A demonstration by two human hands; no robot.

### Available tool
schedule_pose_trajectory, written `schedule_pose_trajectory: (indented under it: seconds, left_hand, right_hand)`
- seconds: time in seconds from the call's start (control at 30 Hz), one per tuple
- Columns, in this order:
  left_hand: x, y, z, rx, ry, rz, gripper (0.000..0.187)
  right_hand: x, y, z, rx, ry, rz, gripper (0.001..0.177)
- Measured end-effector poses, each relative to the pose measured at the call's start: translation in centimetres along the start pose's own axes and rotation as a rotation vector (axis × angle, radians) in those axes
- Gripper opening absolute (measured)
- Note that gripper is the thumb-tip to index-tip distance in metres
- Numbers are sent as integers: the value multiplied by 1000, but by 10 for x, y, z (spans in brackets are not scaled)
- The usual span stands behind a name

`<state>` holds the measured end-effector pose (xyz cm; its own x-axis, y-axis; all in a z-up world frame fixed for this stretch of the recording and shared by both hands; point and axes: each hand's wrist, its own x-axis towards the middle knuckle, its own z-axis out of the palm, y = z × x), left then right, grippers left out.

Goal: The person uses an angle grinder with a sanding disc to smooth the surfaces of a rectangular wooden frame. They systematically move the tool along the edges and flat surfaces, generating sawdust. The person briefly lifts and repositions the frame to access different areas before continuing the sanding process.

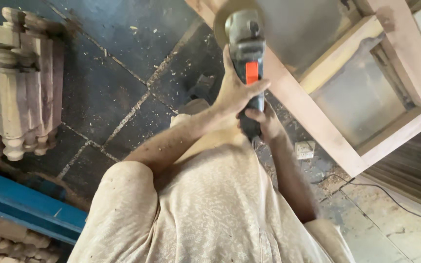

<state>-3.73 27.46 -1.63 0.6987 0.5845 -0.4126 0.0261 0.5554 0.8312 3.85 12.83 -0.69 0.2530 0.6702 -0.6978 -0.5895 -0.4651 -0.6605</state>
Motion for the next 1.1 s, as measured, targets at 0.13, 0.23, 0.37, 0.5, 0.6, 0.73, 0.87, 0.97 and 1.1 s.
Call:
schedule_pose_trajectory:
  seconds: [0.13,0.23,0.37,0.5,0.6,0.73,0.87,0.97,1.1]
  left_hand:
    - [43,21,-24,134,12,147,134]
    - [68,35,-37,100,1,93,128]
    - [90,50,-53,79,30,285,109]
    - [85,64,-65,-33,22,203,109]
    - [63,64,-68,22,45,117,111]
    - [24,44,-50,-41,27,49,117]
    - [-12,4,-15,74,-21,68,118]
    - [-38,-29,18,25,-135,24,119]
    - [-79,-76,64,64,-273,-56,124]
  right_hand:
    - [34,-32,26,7,-21,-28,53]
    - [55,-53,42,49,-17,-71,52]
    - [80,-73,59,13,75,17,54]
    - [91,-74,72,-39,6,46,61]
    - [79,-56,70,-45,-20,14,66]
    - [50,-21,50,-42,-29,22,68]
    - [1,17,12,-18,23,4,75]
    - [-47,50,-16,49,88,-11,79]
    - [-107,98,-53,180,220,-7,80]
